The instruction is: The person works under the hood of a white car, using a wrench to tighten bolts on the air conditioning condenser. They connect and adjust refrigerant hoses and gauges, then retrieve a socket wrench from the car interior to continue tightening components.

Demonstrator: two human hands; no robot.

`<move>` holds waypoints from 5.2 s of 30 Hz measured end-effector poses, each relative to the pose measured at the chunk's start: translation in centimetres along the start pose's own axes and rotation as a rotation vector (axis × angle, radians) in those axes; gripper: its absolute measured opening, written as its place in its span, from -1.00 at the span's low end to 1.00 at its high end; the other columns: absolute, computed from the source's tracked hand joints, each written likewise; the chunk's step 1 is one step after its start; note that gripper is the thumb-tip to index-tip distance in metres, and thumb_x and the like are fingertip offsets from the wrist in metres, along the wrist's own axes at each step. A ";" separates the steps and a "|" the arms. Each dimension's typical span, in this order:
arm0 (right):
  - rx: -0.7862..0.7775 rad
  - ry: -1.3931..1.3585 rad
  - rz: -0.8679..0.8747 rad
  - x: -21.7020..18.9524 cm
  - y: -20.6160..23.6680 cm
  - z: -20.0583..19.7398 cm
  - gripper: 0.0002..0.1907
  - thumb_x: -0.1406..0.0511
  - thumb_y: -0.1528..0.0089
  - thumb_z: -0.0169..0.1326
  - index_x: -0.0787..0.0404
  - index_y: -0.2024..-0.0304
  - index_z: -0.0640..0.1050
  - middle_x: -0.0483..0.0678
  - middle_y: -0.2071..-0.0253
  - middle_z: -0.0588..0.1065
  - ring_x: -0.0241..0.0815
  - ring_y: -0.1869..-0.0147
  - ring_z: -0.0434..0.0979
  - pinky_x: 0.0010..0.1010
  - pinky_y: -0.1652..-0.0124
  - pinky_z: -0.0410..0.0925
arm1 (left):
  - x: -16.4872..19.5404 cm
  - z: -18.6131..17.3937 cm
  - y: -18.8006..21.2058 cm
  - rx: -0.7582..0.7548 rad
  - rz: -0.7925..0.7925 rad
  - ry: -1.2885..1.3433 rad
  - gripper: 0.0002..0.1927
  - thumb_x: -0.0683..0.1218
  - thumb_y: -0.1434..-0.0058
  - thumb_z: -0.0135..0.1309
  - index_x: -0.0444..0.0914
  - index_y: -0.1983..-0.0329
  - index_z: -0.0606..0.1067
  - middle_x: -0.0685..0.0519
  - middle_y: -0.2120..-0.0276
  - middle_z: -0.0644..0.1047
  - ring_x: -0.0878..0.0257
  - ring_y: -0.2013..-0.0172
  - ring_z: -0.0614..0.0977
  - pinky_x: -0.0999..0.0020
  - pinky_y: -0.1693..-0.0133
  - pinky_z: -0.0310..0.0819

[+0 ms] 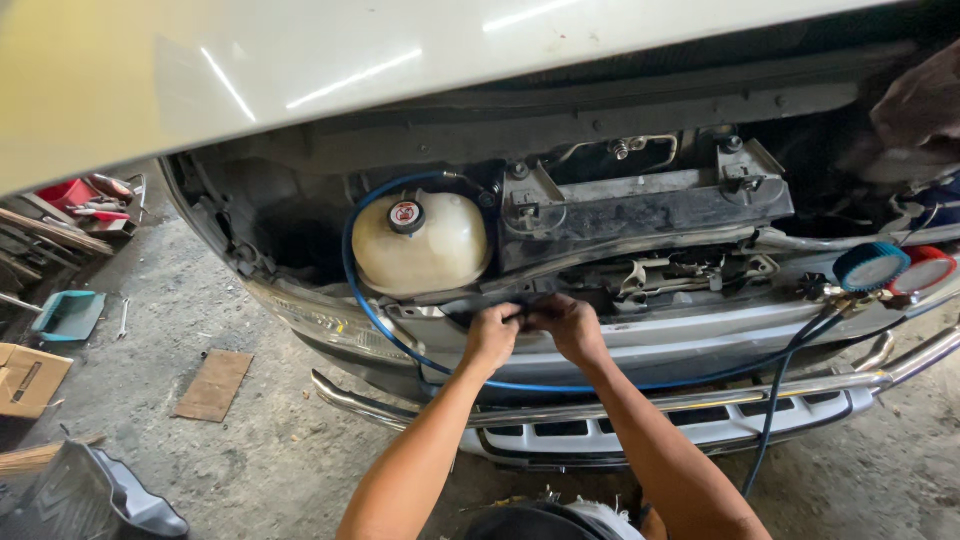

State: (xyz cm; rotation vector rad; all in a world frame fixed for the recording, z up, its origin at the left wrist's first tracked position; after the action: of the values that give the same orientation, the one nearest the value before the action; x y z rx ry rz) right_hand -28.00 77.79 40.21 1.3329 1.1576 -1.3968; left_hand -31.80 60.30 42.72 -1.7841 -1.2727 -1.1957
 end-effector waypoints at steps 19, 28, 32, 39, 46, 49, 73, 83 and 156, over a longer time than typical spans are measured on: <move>0.033 0.922 -0.684 -3.5 -3.2 0.1 -0.73 0.33 -0.16 0.19 0.24 0.08 0.61 0.11 0.00 0.56 0.23 -0.10 0.55 -0.08 -0.03 0.45 | 0.2 -0.5 2.2 0.210 0.372 -0.757 -0.71 -0.10 -0.22 0.03 -0.29 0.03 0.55 -0.16 -0.25 0.38 -0.16 -0.22 0.39 -0.22 -0.18 0.27; 0.158 0.851 -0.397 -2.5 -5.0 1.7 -0.74 0.30 -0.13 0.21 0.22 0.12 0.59 0.26 0.19 0.58 0.34 0.07 0.56 -0.03 0.17 0.46 | 1.9 -2.4 4.0 0.476 0.584 -0.750 -0.54 0.07 -0.11 0.14 -0.28 0.00 0.52 -0.31 -0.06 0.40 -0.31 -0.17 0.36 -0.22 -0.09 0.23; 0.208 0.866 -0.345 -2.1 -4.9 2.6 -0.78 0.29 -0.15 0.17 0.23 0.17 0.62 0.25 0.23 0.59 0.35 0.07 0.56 -0.01 0.15 0.43 | 2.6 -2.6 4.4 0.296 0.403 -0.724 -0.47 0.10 -0.10 0.15 -0.25 -0.08 0.48 -0.25 -0.04 0.41 -0.19 -0.08 0.40 -0.17 -0.08 0.24; 0.262 1.022 -0.261 -1.5 -6.6 3.9 -0.81 0.32 -0.17 0.08 0.19 0.22 0.66 0.18 0.22 0.61 0.27 0.08 0.60 -0.05 0.12 0.47 | 2.8 -4.0 4.9 0.300 0.495 -0.661 -0.40 0.12 -0.01 0.23 -0.23 -0.09 0.48 -0.21 -0.04 0.43 -0.18 -0.06 0.41 -0.17 -0.04 0.25; 0.381 0.901 -0.010 -1.2 -6.7 4.4 -0.80 0.27 -0.21 0.10 0.21 0.21 0.66 0.22 0.19 0.61 0.28 0.01 0.59 -0.05 0.06 0.46 | 2.2 -3.4 4.2 0.307 0.485 -0.699 -0.35 0.13 0.00 0.25 -0.25 -0.13 0.48 -0.22 -0.07 0.44 -0.21 -0.08 0.41 -0.17 -0.03 0.25; 0.392 0.877 -0.030 -2.3 -6.4 5.0 -0.80 0.27 -0.18 0.11 0.20 0.21 0.66 0.23 0.18 0.60 0.32 0.02 0.57 -0.01 0.09 0.45 | 2.1 -3.5 4.2 0.344 0.554 -0.685 -0.34 0.14 -0.01 0.24 -0.25 -0.14 0.47 -0.22 -0.08 0.45 -0.21 -0.10 0.42 -0.15 -0.05 0.26; 0.239 1.113 -0.425 -2.1 -4.1 6.3 -0.70 0.36 -0.17 -0.01 0.28 0.07 0.57 0.25 0.01 0.50 0.33 -0.11 0.43 0.04 -0.04 0.36 | 2.5 -3.6 4.0 0.340 0.583 -0.798 -0.28 0.19 -0.06 0.15 -0.25 -0.24 0.44 -0.20 -0.09 0.47 -0.13 -0.06 0.40 -0.09 0.03 0.26; 0.080 1.231 -0.760 -0.7 -4.2 4.1 -0.64 0.34 -0.09 0.02 0.28 0.07 0.60 0.15 0.03 0.55 0.16 -0.15 0.49 -0.06 -0.19 0.33 | 4.0 -3.7 4.8 0.263 0.465 -0.747 -0.39 0.14 -0.06 0.19 -0.09 -0.19 0.46 -0.16 -0.01 0.47 -0.13 -0.07 0.41 -0.10 -0.01 0.27; 0.324 1.223 -1.211 -36.1 -15.9 -3.5 -0.80 0.30 -0.45 0.02 0.27 -0.04 0.56 0.10 0.09 0.57 0.01 -0.02 0.58 -0.17 0.04 0.47 | 3.4 -3.8 3.4 0.115 0.340 -0.875 -0.25 0.26 -0.26 -0.03 -0.13 -0.45 0.22 -0.25 -0.29 0.29 -0.16 -0.24 0.28 -0.12 -0.22 0.05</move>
State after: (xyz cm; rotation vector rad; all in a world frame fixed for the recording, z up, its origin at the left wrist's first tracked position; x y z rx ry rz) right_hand -40.72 83.92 77.17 1.8757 3.0048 -1.5050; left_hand -29.43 57.07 47.33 -2.4063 -1.3439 -0.1130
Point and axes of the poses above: each hand's wrist, its own y-axis away from the middle knuckle, its own z-axis out of the palm, x = y × z, the point moved 1 cm from there along -y, towards the middle knuckle
